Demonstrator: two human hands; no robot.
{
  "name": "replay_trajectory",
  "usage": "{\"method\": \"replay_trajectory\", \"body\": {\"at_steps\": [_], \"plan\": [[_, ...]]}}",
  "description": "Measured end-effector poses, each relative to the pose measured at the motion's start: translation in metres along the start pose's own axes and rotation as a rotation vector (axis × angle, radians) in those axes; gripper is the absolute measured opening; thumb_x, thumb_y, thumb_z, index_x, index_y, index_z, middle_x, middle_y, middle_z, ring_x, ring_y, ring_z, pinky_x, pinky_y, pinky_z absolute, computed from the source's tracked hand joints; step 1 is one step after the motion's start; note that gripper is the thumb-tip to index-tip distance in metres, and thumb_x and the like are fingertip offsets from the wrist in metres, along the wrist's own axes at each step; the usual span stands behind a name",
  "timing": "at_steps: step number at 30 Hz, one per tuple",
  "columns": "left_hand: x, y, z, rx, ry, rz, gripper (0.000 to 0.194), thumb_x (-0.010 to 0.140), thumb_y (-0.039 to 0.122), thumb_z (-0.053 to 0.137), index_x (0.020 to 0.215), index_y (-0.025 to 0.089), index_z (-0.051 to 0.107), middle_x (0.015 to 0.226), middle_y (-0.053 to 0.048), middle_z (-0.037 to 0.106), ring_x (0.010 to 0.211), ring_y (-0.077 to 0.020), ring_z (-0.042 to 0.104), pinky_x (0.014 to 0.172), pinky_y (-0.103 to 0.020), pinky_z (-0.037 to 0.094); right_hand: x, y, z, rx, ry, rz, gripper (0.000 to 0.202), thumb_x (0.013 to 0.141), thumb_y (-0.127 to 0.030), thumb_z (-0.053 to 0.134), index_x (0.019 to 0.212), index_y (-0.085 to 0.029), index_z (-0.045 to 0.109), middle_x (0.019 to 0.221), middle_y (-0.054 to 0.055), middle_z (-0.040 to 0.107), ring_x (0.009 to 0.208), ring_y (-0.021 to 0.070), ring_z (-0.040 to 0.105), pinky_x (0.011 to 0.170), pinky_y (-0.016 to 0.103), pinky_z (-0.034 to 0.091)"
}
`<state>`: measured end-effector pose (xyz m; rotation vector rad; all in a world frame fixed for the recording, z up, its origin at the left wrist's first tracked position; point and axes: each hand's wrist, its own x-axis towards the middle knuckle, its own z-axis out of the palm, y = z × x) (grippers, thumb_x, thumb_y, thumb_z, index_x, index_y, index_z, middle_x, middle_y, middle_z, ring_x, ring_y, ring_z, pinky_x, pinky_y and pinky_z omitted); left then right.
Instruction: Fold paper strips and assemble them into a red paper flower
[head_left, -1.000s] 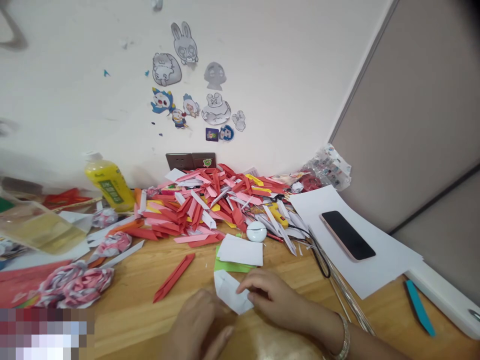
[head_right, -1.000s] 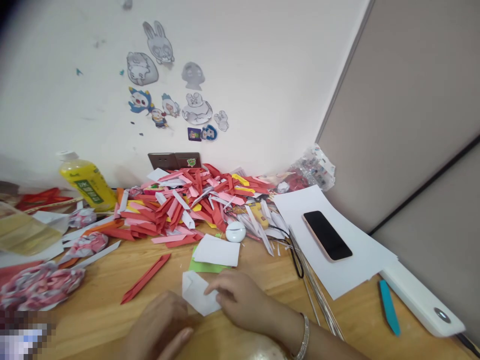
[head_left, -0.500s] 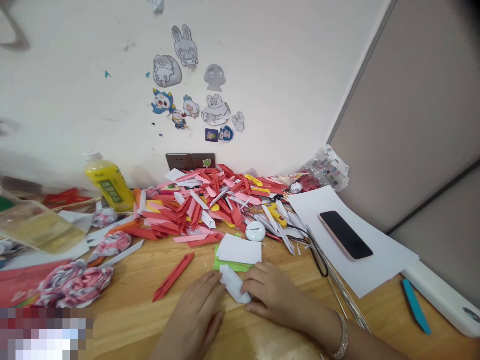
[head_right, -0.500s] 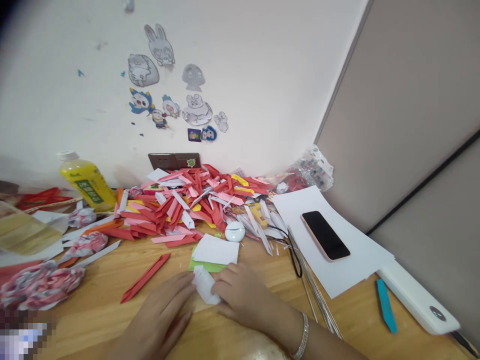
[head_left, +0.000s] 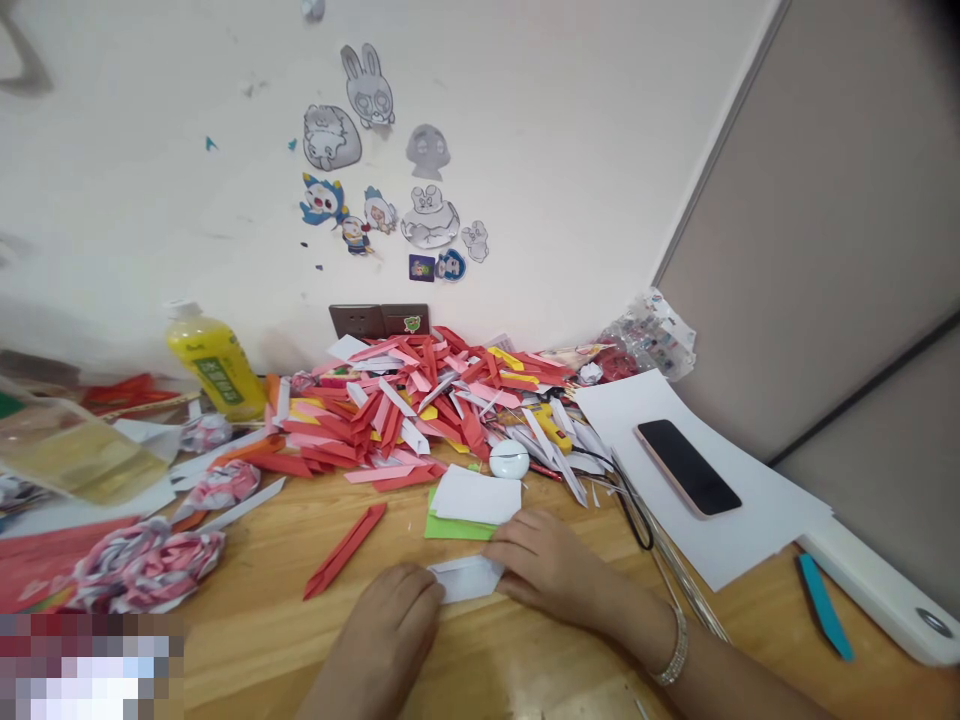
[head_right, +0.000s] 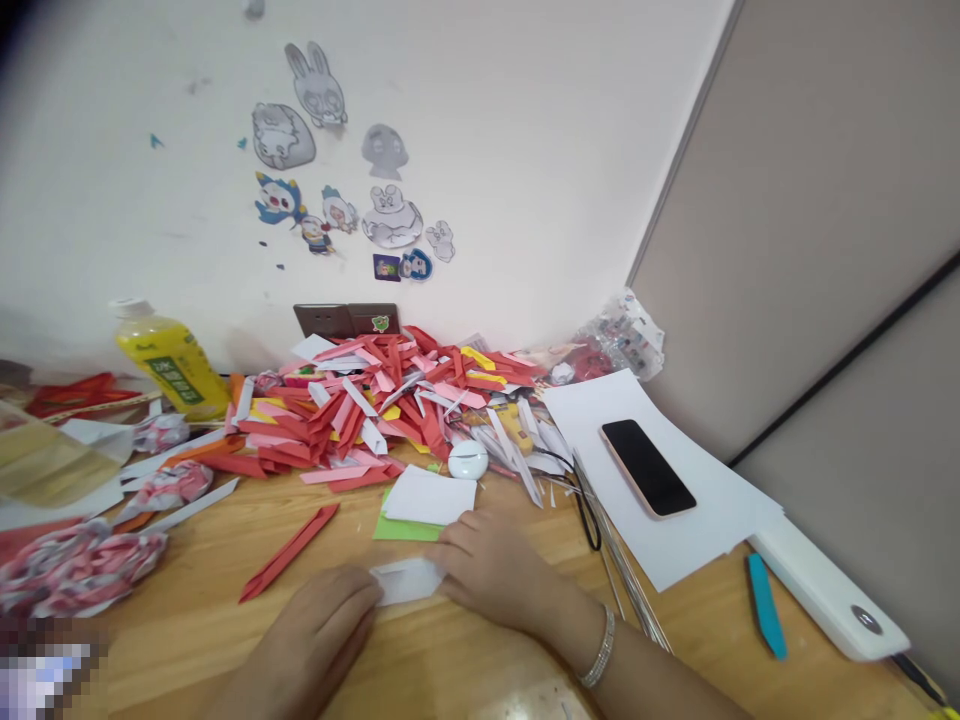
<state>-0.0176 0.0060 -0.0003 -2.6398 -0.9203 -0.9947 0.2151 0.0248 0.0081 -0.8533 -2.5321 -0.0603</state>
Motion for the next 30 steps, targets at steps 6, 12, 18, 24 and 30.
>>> {"method": "replay_trajectory", "body": {"at_steps": [6, 12, 18, 24, 30], "plan": [[-0.001, -0.002, -0.003, 0.027, 0.010, 0.010, 0.026, 0.093, 0.016, 0.033, 0.088, 0.017, 0.059, 0.078, -0.005, 0.067, 0.072, -0.0170, 0.062, 0.067, -0.029, 0.052, 0.001, -0.004, 0.003, -0.063, -0.051, 0.005, 0.015, 0.089, -0.022, 0.048, 0.081, -0.016, 0.059, 0.077, 0.006, 0.059, 0.074, 0.0174, 0.047, 0.066, 0.030, 0.037], [0.002, 0.001, -0.005, 0.025, 0.014, 0.007, 0.030, 0.093, 0.017, 0.031, 0.079, 0.017, 0.058, 0.069, -0.005, 0.062, 0.065, -0.0177, 0.057, 0.061, -0.030, 0.049, 0.002, -0.014, 0.006, -0.169, -0.053, -0.005, 0.023, 0.088, -0.009, 0.043, 0.070, -0.017, 0.056, 0.071, 0.004, 0.056, 0.067, 0.0163, 0.043, 0.059, 0.029, 0.031], [-0.006, 0.001, 0.002, -0.052, -0.166, -0.169, 0.030, 0.091, 0.016, 0.036, 0.065, 0.019, 0.051, 0.066, -0.002, 0.053, 0.062, -0.0169, 0.051, 0.057, -0.029, 0.042, 0.002, -0.017, 0.007, 0.026, -0.075, 0.148, 0.017, 0.085, -0.009, 0.045, 0.073, -0.016, 0.056, 0.076, 0.005, 0.057, 0.073, 0.0163, 0.046, 0.062, 0.027, 0.035], [-0.007, -0.004, 0.007, -0.095, -0.204, -0.271, 0.022, 0.090, 0.019, 0.039, 0.073, 0.019, 0.053, 0.073, -0.003, 0.054, 0.069, -0.0188, 0.052, 0.063, -0.031, 0.042, 0.003, -0.024, 0.006, 0.151, -0.048, 0.327, 0.004, 0.079, -0.015, 0.055, 0.076, -0.016, 0.057, 0.081, 0.005, 0.057, 0.078, 0.0177, 0.048, 0.067, 0.028, 0.036], [-0.003, -0.001, 0.003, -0.066, -0.251, -0.307, 0.024, 0.090, 0.024, 0.040, 0.072, 0.019, 0.055, 0.073, -0.004, 0.053, 0.069, -0.0198, 0.051, 0.063, -0.033, 0.041, 0.008, -0.028, 0.013, 0.174, -0.044, 0.470, 0.004, 0.074, -0.013, 0.056, 0.075, -0.017, 0.056, 0.080, 0.003, 0.054, 0.079, 0.0171, 0.047, 0.067, 0.028, 0.033]]}}
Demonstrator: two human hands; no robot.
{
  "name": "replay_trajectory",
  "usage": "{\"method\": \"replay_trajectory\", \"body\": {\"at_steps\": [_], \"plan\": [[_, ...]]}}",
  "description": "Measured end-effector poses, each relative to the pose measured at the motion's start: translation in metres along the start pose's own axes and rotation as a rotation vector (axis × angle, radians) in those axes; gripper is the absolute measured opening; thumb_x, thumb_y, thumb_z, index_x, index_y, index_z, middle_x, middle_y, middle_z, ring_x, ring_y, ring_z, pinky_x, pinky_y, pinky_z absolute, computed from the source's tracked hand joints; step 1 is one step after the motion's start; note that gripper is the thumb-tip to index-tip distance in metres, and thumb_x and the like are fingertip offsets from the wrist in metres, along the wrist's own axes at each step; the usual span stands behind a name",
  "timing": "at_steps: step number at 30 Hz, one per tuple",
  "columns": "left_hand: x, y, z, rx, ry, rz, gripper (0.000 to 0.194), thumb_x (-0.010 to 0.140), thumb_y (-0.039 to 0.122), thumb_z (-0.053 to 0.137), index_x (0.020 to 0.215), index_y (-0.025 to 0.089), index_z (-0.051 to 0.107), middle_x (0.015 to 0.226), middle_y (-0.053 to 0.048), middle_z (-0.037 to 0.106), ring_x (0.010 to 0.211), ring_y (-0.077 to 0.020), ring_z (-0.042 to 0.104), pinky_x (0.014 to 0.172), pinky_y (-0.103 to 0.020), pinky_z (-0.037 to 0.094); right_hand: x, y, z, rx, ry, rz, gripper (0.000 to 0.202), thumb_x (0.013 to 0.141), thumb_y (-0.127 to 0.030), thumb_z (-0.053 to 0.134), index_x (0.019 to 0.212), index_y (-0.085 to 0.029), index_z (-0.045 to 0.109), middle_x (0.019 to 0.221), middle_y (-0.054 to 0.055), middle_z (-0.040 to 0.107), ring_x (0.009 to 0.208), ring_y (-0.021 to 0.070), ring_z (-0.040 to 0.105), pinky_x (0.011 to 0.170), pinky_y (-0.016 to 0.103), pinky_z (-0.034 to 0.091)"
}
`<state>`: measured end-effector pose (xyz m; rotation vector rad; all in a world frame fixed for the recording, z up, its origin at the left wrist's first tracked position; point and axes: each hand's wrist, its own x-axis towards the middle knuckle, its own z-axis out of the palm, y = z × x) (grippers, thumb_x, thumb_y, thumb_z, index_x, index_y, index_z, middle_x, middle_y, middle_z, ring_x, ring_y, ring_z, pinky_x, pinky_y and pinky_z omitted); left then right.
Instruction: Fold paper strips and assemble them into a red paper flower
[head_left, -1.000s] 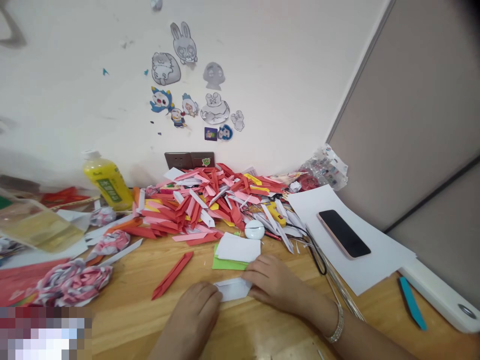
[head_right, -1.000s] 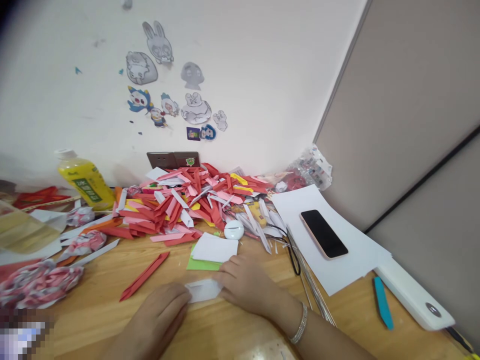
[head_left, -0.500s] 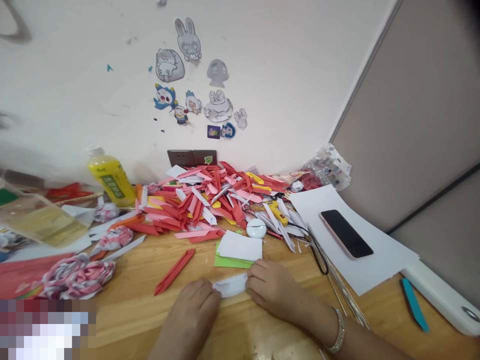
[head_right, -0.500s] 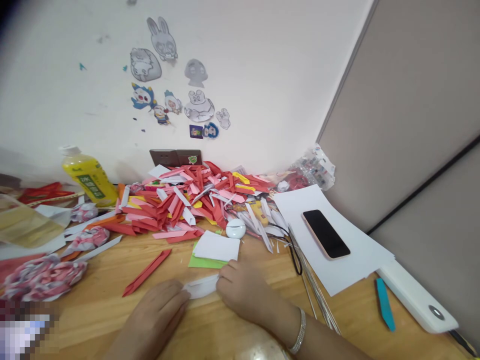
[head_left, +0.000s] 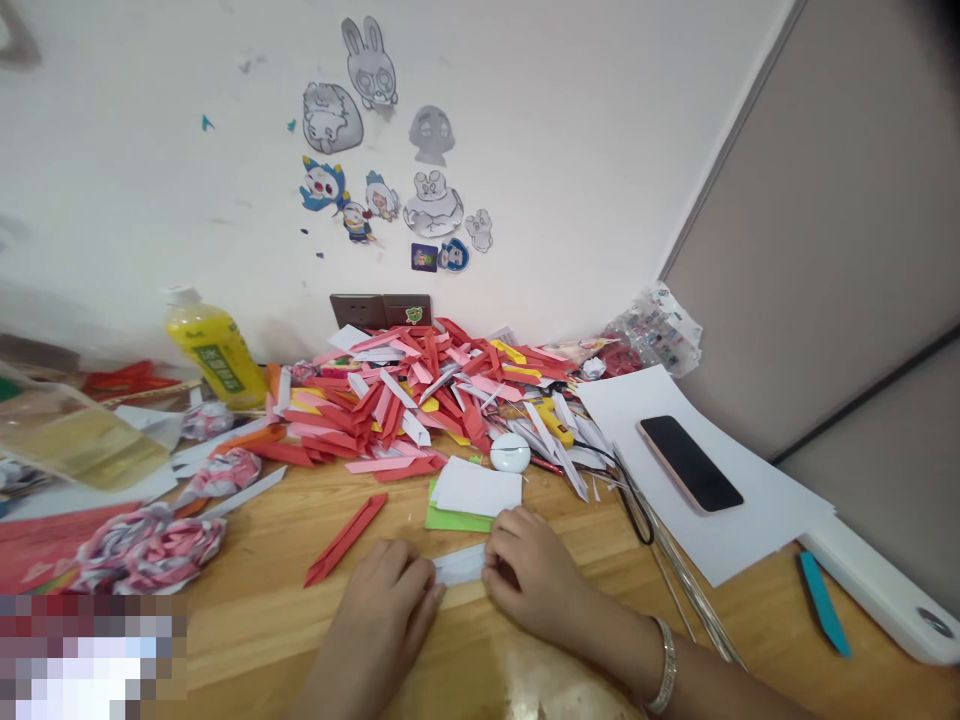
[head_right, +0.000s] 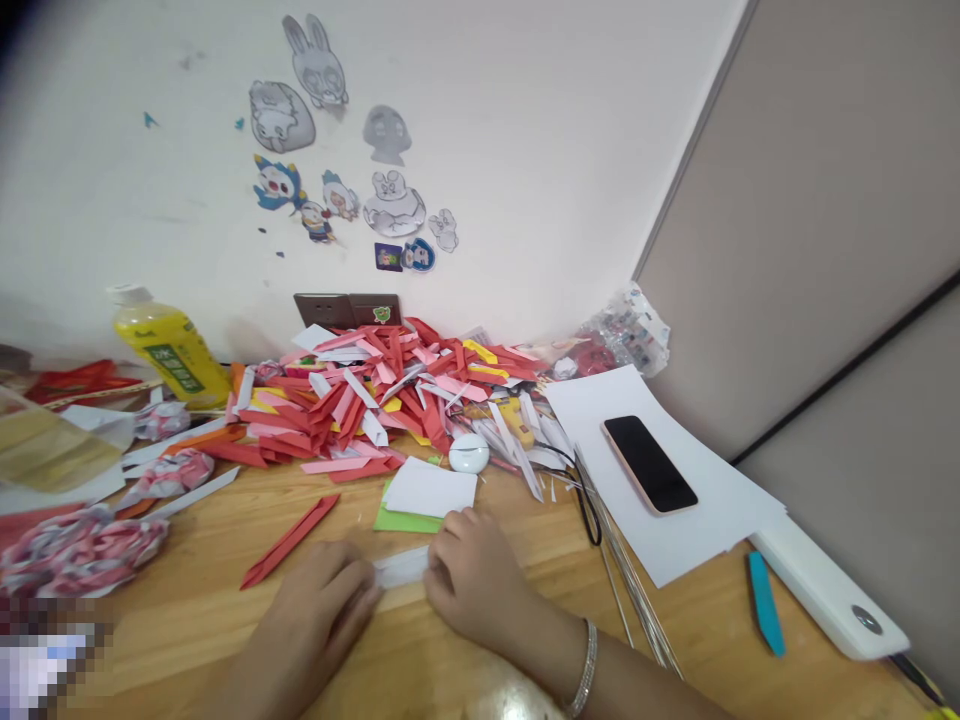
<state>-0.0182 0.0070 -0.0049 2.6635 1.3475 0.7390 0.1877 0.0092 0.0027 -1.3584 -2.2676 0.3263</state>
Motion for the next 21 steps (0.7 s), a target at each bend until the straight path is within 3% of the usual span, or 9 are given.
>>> {"method": "replay_trajectory", "body": {"at_steps": [14, 17, 21], "plan": [[0.007, 0.009, -0.003, 0.220, 0.011, 0.036, 0.029, 0.088, 0.019, 0.038, 0.067, 0.018, 0.057, 0.068, -0.005, 0.056, 0.064, -0.0198, 0.052, 0.058, -0.032, 0.043, 0.005, -0.007, 0.003, -0.216, -0.099, 0.134, 0.011, 0.082, -0.025, 0.058, 0.076, -0.016, 0.060, 0.081, 0.004, 0.059, 0.080, 0.0188, 0.051, 0.070, 0.031, 0.033], [0.003, 0.012, -0.003, 0.305, 0.096, 0.106, 0.025, 0.088, 0.018, 0.037, 0.081, 0.016, 0.061, 0.076, -0.007, 0.062, 0.070, -0.0215, 0.055, 0.064, -0.035, 0.046, 0.008, -0.008, 0.001, -0.259, -0.143, 0.118, 0.013, 0.084, -0.027, 0.058, 0.077, -0.016, 0.061, 0.083, 0.006, 0.060, 0.081, 0.0201, 0.053, 0.069, 0.031, 0.035], [-0.007, 0.023, 0.000, 0.431, 0.245, 0.322, 0.030, 0.089, 0.016, 0.036, 0.106, 0.016, 0.060, 0.099, -0.010, 0.067, 0.093, -0.0255, 0.057, 0.079, -0.038, 0.042, 0.011, -0.009, -0.001, -0.287, -0.199, 0.106, 0.017, 0.085, -0.029, 0.057, 0.080, -0.015, 0.063, 0.086, 0.008, 0.061, 0.081, 0.0212, 0.055, 0.067, 0.031, 0.037]]}}
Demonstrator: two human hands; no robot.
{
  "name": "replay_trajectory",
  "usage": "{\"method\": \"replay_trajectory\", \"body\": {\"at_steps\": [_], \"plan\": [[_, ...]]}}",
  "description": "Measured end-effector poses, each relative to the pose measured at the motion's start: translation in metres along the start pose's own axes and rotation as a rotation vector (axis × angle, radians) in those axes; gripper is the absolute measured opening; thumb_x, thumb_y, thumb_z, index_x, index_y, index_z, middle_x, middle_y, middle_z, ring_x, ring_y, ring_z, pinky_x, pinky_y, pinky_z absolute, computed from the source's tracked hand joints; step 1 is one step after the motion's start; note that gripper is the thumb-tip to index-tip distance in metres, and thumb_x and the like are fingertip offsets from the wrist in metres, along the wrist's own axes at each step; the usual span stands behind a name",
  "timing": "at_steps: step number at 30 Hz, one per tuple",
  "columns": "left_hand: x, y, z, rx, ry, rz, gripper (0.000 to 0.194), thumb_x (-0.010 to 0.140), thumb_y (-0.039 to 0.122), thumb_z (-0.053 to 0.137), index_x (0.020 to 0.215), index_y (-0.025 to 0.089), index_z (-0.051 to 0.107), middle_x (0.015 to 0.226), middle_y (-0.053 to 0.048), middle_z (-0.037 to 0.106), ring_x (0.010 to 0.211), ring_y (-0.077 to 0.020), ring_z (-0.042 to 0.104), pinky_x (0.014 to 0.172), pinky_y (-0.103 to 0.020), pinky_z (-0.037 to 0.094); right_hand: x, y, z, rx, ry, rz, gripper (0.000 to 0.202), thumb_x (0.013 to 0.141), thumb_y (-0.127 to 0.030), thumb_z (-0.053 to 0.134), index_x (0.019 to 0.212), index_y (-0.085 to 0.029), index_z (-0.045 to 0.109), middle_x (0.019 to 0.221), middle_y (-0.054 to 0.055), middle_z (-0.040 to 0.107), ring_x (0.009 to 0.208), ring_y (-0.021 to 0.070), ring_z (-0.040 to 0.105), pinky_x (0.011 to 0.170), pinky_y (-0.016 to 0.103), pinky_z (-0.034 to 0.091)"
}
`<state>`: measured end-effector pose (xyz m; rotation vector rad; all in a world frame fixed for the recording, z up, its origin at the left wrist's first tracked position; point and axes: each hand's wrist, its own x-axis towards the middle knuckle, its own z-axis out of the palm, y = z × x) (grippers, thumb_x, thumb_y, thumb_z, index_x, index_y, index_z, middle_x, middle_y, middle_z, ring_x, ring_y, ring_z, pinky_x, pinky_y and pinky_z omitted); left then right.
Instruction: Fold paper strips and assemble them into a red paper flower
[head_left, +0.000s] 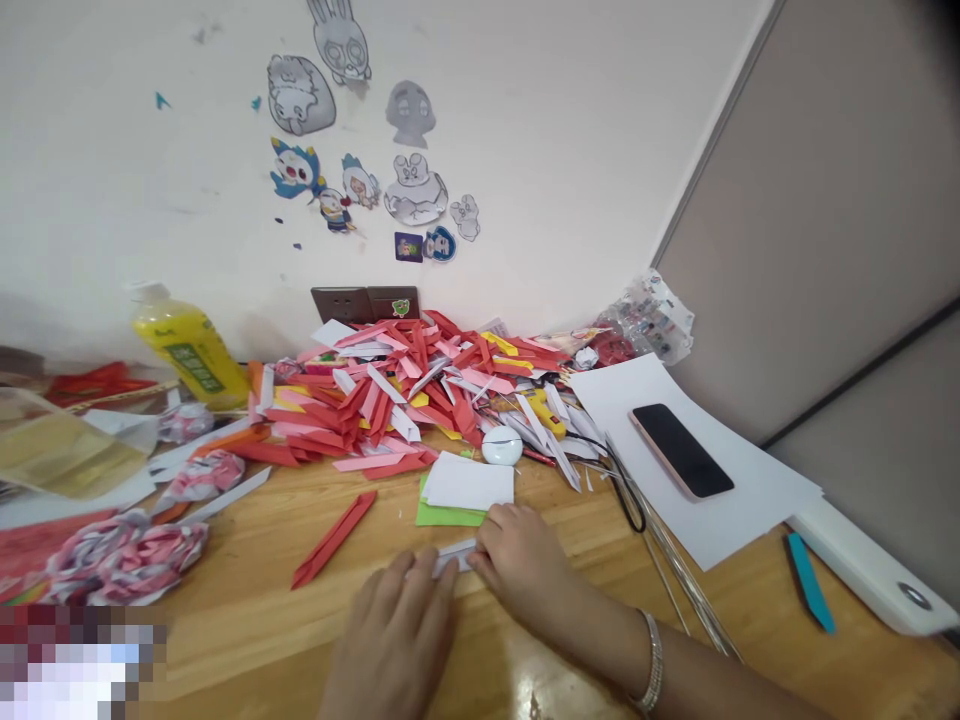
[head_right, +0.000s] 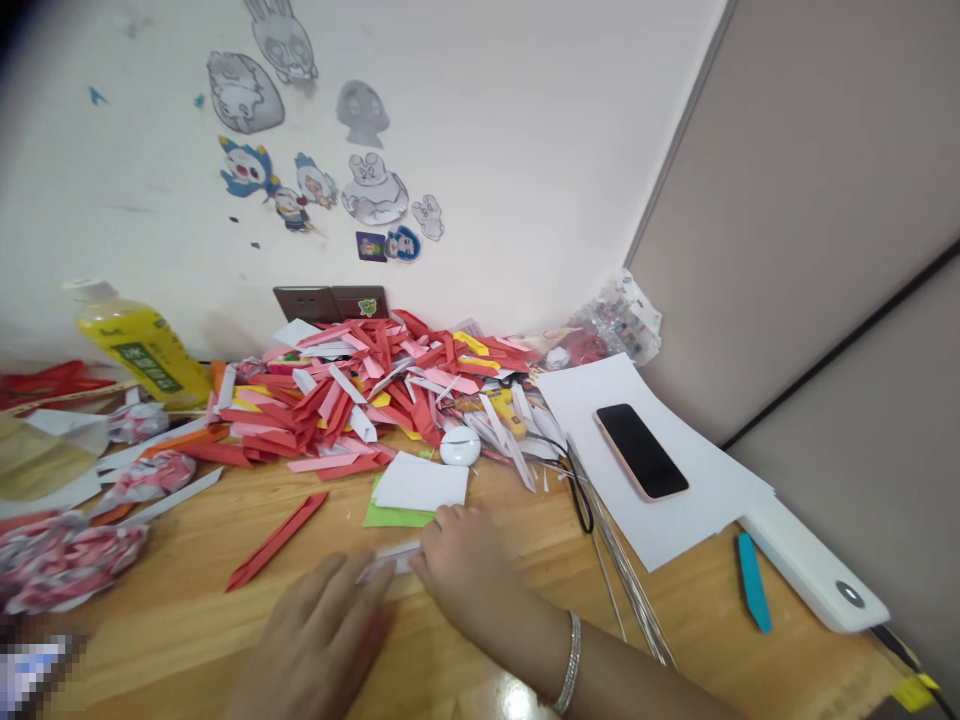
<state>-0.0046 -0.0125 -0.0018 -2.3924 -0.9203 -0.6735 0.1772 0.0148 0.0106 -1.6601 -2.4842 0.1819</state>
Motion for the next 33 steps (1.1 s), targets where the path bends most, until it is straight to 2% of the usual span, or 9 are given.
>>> {"method": "replay_trajectory", "body": {"at_steps": [2, 6, 13, 21, 28, 33], "plan": [[-0.004, 0.010, 0.000, -0.017, -0.051, 0.097, 0.033, 0.089, 0.014, 0.034, 0.107, 0.018, 0.061, 0.106, -0.007, 0.068, 0.101, -0.0245, 0.056, 0.085, -0.036, 0.039, 0.000, 0.000, 0.000, -0.005, -0.005, -0.004, 0.018, 0.086, -0.030, 0.056, 0.080, -0.014, 0.064, 0.086, 0.008, 0.061, 0.081, 0.0214, 0.056, 0.066, 0.031, 0.038], [-0.012, 0.024, 0.002, -0.029, -0.128, 0.026, 0.034, 0.088, 0.017, 0.036, 0.108, 0.017, 0.063, 0.111, -0.006, 0.068, 0.110, -0.0265, 0.053, 0.094, -0.039, 0.034, 0.000, 0.000, 0.000, -0.005, -0.008, 0.002, 0.015, 0.085, -0.027, 0.057, 0.080, -0.014, 0.064, 0.085, 0.008, 0.062, 0.082, 0.0213, 0.056, 0.067, 0.031, 0.038], [-0.017, 0.021, 0.000, 0.106, -0.178, 0.180, 0.038, 0.083, 0.020, 0.040, 0.116, 0.015, 0.060, 0.119, -0.010, 0.065, 0.111, -0.0274, 0.054, 0.090, -0.039, 0.036, 0.001, 0.000, -0.002, 0.004, -0.032, -0.007, 0.016, 0.086, -0.028, 0.057, 0.081, -0.015, 0.064, 0.086, 0.008, 0.063, 0.083, 0.0214, 0.057, 0.067, 0.031, 0.038], [-0.023, 0.024, 0.008, 0.105, -0.196, 0.140, 0.038, 0.084, 0.022, 0.042, 0.117, 0.015, 0.059, 0.119, -0.011, 0.065, 0.110, -0.0284, 0.054, 0.089, -0.040, 0.037, 0.003, 0.001, -0.001, 0.012, -0.053, 0.026, 0.017, 0.085, -0.030, 0.058, 0.081, -0.015, 0.065, 0.085, 0.007, 0.064, 0.082, 0.0210, 0.058, 0.067, 0.030, 0.038], [-0.027, 0.031, 0.010, 0.006, -0.222, -0.044, 0.036, 0.089, 0.033, 0.040, 0.116, 0.020, 0.059, 0.122, -0.006, 0.063, 0.116, -0.0247, 0.050, 0.094, -0.038, 0.035, 0.004, -0.003, -0.008, 0.026, -0.114, 0.095, 0.018, 0.087, -0.030, 0.055, 0.085, -0.015, 0.066, 0.089, 0.006, 0.065, 0.085, 0.0199, 0.059, 0.067, 0.029, 0.038], [-0.025, 0.031, 0.008, -0.012, -0.271, -0.040, 0.037, 0.089, 0.034, 0.041, 0.119, 0.021, 0.057, 0.124, -0.006, 0.062, 0.117, -0.0242, 0.050, 0.093, -0.037, 0.036, 0.003, -0.005, -0.009, 0.009, -0.107, 0.109, 0.017, 0.087, -0.027, 0.054, 0.084, -0.015, 0.065, 0.089, 0.006, 0.065, 0.083, 0.0201, 0.060, 0.066, 0.029, 0.037]]}}
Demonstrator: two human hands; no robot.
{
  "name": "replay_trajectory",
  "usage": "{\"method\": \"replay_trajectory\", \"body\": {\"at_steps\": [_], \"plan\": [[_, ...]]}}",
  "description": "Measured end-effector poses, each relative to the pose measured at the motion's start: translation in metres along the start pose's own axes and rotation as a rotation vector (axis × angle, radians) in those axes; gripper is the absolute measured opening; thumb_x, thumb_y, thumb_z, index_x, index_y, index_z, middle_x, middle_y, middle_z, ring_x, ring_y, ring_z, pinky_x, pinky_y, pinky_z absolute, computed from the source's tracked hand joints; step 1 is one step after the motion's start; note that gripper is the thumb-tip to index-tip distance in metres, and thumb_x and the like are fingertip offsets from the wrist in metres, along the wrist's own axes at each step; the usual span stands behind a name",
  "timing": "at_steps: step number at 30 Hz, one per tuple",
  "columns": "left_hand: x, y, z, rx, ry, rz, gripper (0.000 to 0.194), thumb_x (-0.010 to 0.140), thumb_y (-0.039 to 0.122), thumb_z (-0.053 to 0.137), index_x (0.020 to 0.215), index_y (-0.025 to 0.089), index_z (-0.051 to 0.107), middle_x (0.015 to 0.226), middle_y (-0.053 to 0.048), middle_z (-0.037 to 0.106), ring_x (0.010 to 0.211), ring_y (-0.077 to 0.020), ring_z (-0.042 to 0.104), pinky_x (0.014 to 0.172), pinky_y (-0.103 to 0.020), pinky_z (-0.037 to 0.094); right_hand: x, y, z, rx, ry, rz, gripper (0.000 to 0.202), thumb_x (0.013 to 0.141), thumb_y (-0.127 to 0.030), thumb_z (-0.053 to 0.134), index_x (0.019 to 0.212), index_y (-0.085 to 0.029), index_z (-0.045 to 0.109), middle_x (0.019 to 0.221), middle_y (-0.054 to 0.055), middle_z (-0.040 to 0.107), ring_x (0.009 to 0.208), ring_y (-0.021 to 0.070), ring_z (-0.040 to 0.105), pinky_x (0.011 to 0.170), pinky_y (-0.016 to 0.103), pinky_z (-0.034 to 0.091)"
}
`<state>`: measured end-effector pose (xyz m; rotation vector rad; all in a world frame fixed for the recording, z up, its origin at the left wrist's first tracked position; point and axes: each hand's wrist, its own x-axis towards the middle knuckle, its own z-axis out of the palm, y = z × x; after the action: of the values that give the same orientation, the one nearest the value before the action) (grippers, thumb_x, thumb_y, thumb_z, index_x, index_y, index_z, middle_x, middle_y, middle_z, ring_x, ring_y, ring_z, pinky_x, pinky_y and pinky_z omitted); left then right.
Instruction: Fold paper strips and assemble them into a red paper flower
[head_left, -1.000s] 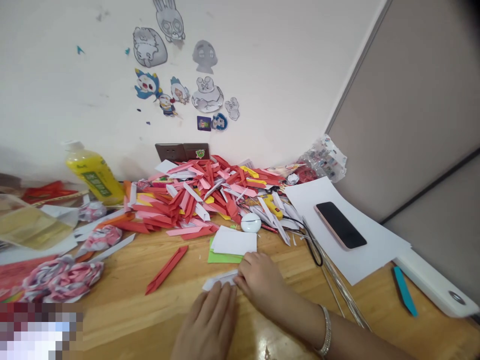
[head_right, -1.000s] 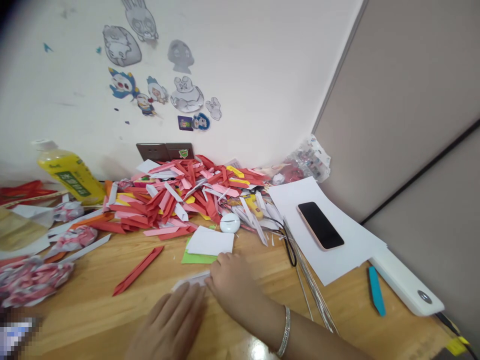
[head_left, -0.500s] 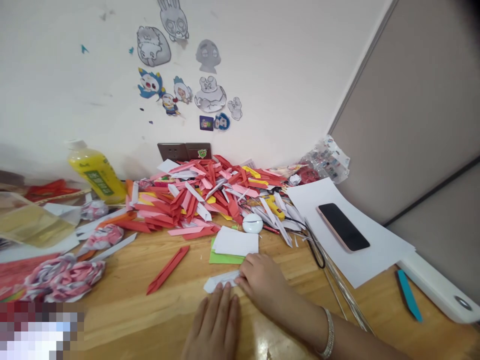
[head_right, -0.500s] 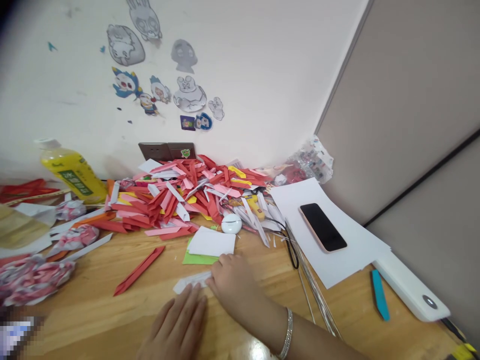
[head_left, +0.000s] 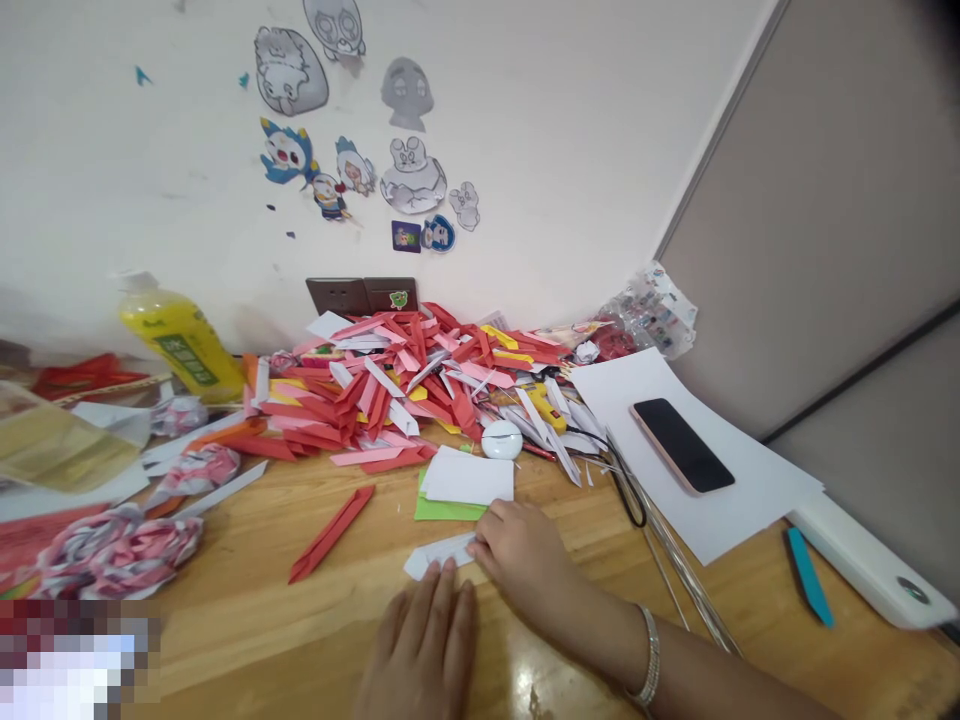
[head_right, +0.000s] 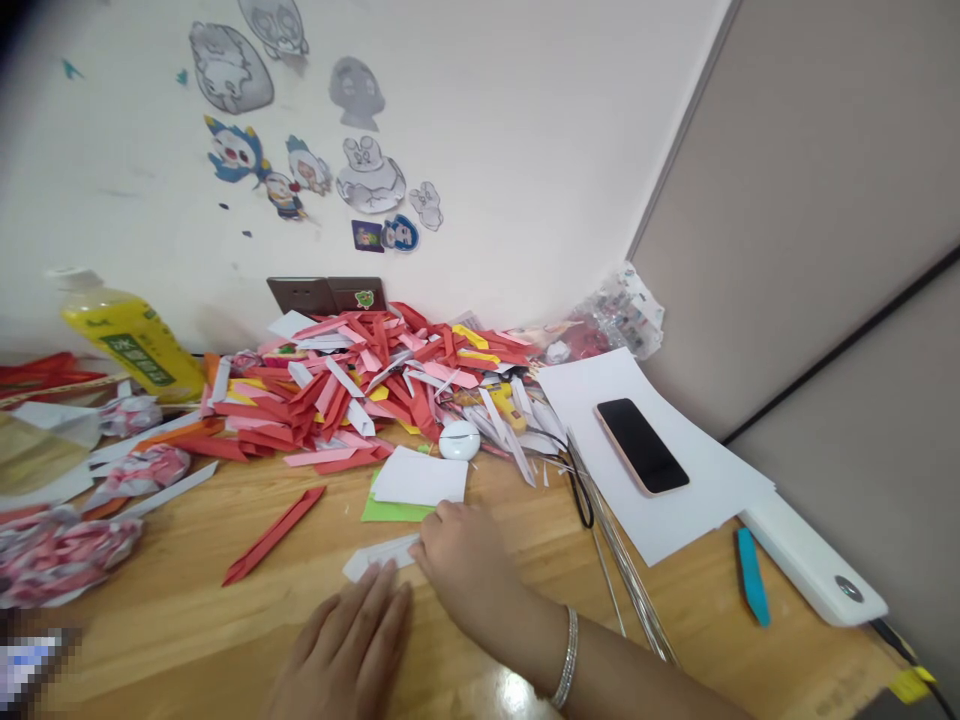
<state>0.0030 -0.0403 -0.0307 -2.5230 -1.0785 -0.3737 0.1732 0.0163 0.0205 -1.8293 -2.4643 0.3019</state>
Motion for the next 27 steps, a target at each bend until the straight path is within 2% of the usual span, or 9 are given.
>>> {"method": "replay_trajectory", "body": {"at_steps": [8, 11, 16, 20, 24, 27], "plan": [[-0.002, 0.001, -0.003, 0.009, -0.008, -0.030, 0.038, 0.089, 0.037, 0.041, 0.120, 0.022, 0.057, 0.122, -0.007, 0.064, 0.116, -0.0245, 0.052, 0.097, -0.041, 0.032, -0.002, 0.000, 0.003, 0.006, 0.047, -0.016, 0.013, 0.086, -0.026, 0.056, 0.080, -0.016, 0.063, 0.085, 0.005, 0.063, 0.079, 0.0191, 0.058, 0.063, 0.030, 0.034], [-0.001, 0.000, -0.005, 0.008, -0.020, -0.034, 0.038, 0.089, 0.038, 0.042, 0.120, 0.023, 0.057, 0.122, -0.006, 0.064, 0.114, -0.0248, 0.053, 0.095, -0.041, 0.034, -0.003, 0.004, 0.005, 0.039, 0.105, -0.011, 0.013, 0.084, -0.027, 0.059, 0.078, -0.016, 0.061, 0.082, 0.004, 0.062, 0.077, 0.0179, 0.055, 0.062, 0.028, 0.032], [-0.002, -0.004, -0.007, 0.045, -0.048, -0.042, 0.038, 0.088, 0.035, 0.043, 0.121, 0.023, 0.056, 0.122, -0.009, 0.064, 0.111, -0.0281, 0.056, 0.089, -0.042, 0.039, -0.004, 0.015, 0.008, 0.230, 0.183, 0.008, 0.021, 0.076, -0.030, 0.067, 0.064, -0.016, 0.055, 0.073, 0.000, 0.057, 0.071, 0.0138, 0.050, 0.060, 0.025, 0.028], [-0.005, -0.010, -0.007, 0.104, -0.063, 0.043, 0.040, 0.086, 0.025, 0.043, 0.124, 0.020, 0.052, 0.121, -0.012, 0.063, 0.110, -0.0291, 0.057, 0.086, -0.042, 0.042, -0.005, 0.019, 0.009, 0.352, 0.184, 0.004, 0.021, 0.073, -0.024, 0.069, 0.062, -0.016, 0.053, 0.071, -0.002, 0.054, 0.070, 0.0118, 0.048, 0.060, 0.023, 0.027], [-0.005, -0.012, -0.009, 0.124, -0.029, 0.082, 0.039, 0.085, 0.026, 0.042, 0.122, 0.018, 0.054, 0.118, -0.012, 0.065, 0.108, -0.0281, 0.059, 0.086, -0.040, 0.042, -0.006, 0.021, 0.009, 0.391, 0.173, 0.004, 0.019, 0.071, -0.019, 0.069, 0.062, -0.016, 0.053, 0.071, -0.003, 0.053, 0.070, 0.0113, 0.047, 0.060, 0.023, 0.026], [-0.002, -0.014, -0.010, 0.142, 0.062, 0.086, 0.036, 0.085, 0.024, 0.042, 0.116, 0.012, 0.057, 0.112, -0.015, 0.068, 0.104, -0.0276, 0.062, 0.085, -0.039, 0.042, -0.005, 0.022, 0.008, 0.399, 0.168, -0.008, 0.018, 0.070, -0.018, 0.068, 0.062, -0.016, 0.052, 0.070, -0.003, 0.053, 0.071, 0.0116, 0.047, 0.060, 0.023, 0.026]]}}
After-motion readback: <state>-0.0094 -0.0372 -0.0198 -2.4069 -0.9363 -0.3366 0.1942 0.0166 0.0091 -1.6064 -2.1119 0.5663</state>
